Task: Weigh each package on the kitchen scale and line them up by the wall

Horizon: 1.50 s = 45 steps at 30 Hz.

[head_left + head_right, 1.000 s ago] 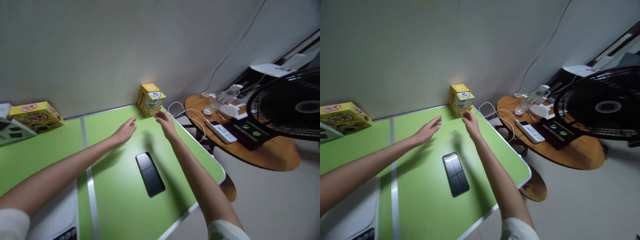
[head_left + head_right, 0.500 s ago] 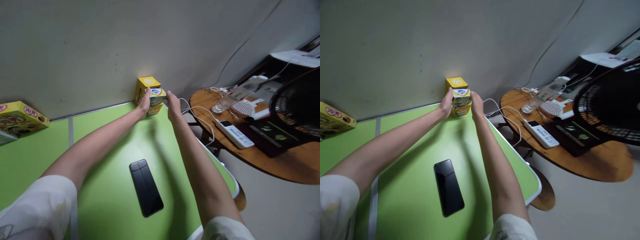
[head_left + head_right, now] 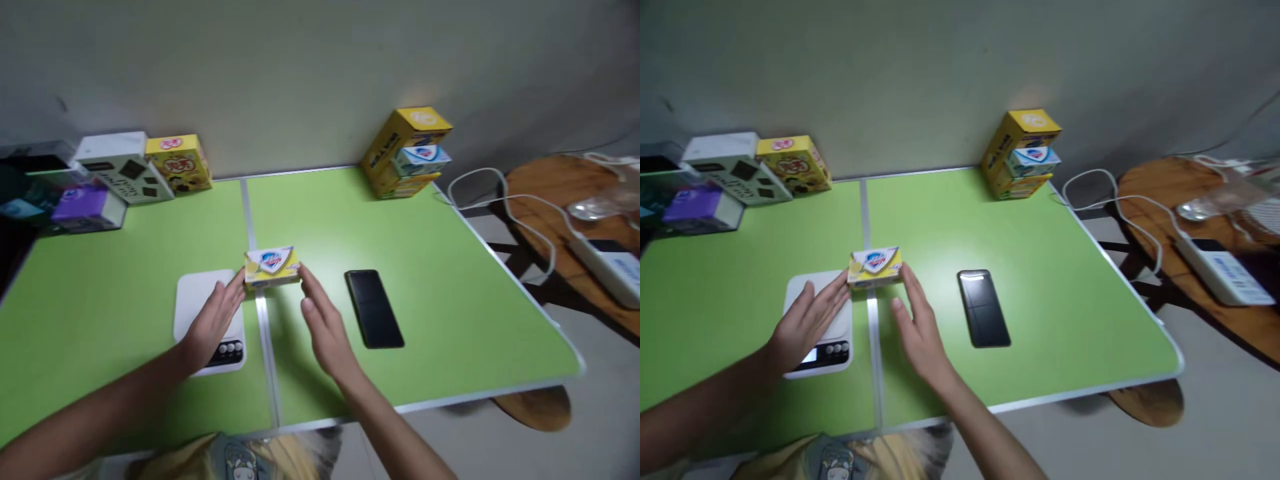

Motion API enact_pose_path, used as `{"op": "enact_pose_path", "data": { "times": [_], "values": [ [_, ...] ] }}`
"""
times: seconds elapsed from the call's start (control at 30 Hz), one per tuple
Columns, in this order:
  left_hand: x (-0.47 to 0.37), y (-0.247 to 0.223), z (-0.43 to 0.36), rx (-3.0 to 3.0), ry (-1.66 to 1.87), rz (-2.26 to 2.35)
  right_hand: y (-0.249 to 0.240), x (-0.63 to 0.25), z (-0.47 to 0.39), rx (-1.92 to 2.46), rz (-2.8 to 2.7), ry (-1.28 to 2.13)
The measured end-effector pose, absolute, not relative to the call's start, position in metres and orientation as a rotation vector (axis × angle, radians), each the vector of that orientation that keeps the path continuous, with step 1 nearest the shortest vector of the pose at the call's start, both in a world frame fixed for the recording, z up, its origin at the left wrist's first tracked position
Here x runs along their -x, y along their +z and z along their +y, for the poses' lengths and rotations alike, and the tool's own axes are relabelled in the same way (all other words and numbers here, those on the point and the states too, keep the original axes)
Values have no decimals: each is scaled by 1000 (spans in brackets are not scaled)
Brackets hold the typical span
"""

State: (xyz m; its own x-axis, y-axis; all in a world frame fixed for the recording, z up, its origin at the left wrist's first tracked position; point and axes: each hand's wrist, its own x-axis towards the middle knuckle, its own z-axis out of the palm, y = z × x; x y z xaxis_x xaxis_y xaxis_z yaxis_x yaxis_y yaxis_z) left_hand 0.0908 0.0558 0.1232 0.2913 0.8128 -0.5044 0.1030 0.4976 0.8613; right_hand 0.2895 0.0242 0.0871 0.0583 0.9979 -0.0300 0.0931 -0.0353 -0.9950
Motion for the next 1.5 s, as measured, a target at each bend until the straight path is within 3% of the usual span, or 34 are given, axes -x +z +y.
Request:
{"op": "enact_pose_path", "data": {
  "times": [0.17, 0.43, 0.57, 0.7, 0.93, 1.23, 1.5],
  "values": [
    [-10, 92, 3, -1131, 716, 1320, 75, -212, -6, 1246, -1435, 1181],
    [8, 61, -15, -1101, 895, 1246, 57, -193, -11, 1315, -1449, 1311],
    [25, 65, -12, -1173, 951, 1322, 60, -215, -2, 1424, -1423, 1175],
    [52, 81, 11, -1633, 896, 1450, 65, -238, 19, 1409, -1494, 1047],
    [56, 87, 53, -2200, 656, 1339, 80, -231, 47, 1301, -1966, 962],
    [30, 74, 70, -2312, 405, 1221, 69, -211, 67, 1184, -2326, 851],
    [79, 94, 91, -2227, 576, 1221, 78, -174, 104, 1105, -2310, 917]
  ]
}}
